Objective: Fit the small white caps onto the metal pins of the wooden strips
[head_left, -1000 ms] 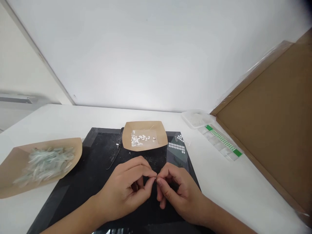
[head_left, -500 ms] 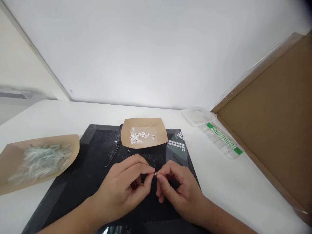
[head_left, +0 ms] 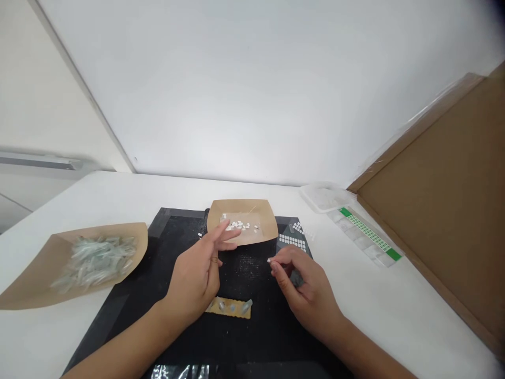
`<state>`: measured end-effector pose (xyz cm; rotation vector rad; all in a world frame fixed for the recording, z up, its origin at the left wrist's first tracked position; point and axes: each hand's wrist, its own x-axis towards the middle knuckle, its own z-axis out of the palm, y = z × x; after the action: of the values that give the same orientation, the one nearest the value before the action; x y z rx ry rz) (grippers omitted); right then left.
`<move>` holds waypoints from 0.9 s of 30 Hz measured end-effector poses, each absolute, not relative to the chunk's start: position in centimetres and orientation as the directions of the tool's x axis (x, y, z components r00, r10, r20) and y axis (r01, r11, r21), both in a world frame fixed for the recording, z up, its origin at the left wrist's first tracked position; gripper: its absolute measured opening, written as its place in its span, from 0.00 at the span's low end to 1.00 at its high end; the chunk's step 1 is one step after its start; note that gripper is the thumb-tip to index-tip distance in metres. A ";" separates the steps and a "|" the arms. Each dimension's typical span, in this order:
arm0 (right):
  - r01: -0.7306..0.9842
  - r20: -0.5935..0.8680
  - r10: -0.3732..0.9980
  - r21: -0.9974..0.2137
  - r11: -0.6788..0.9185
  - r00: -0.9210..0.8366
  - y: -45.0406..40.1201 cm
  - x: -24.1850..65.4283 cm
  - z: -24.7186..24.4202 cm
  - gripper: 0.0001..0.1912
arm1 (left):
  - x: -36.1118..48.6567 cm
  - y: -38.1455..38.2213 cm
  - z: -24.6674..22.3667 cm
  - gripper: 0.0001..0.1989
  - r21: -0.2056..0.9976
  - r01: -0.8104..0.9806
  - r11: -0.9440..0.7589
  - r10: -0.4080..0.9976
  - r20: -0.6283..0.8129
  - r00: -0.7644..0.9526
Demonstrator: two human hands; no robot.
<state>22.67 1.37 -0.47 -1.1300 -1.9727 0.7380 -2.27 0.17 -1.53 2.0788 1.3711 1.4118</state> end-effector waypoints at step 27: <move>0.388 0.154 0.961 -0.891 0.235 -0.228 2.1 23.9 0.1 0.16 | -1.5 0.1 -1.7 0.46 0.634 0.562 -0.531 0.741 0.669 -0.054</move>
<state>23.87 2.07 0.07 -1.2530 -1.7547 0.9613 -1.55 0.06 -1.71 2.0397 1.4258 1.6347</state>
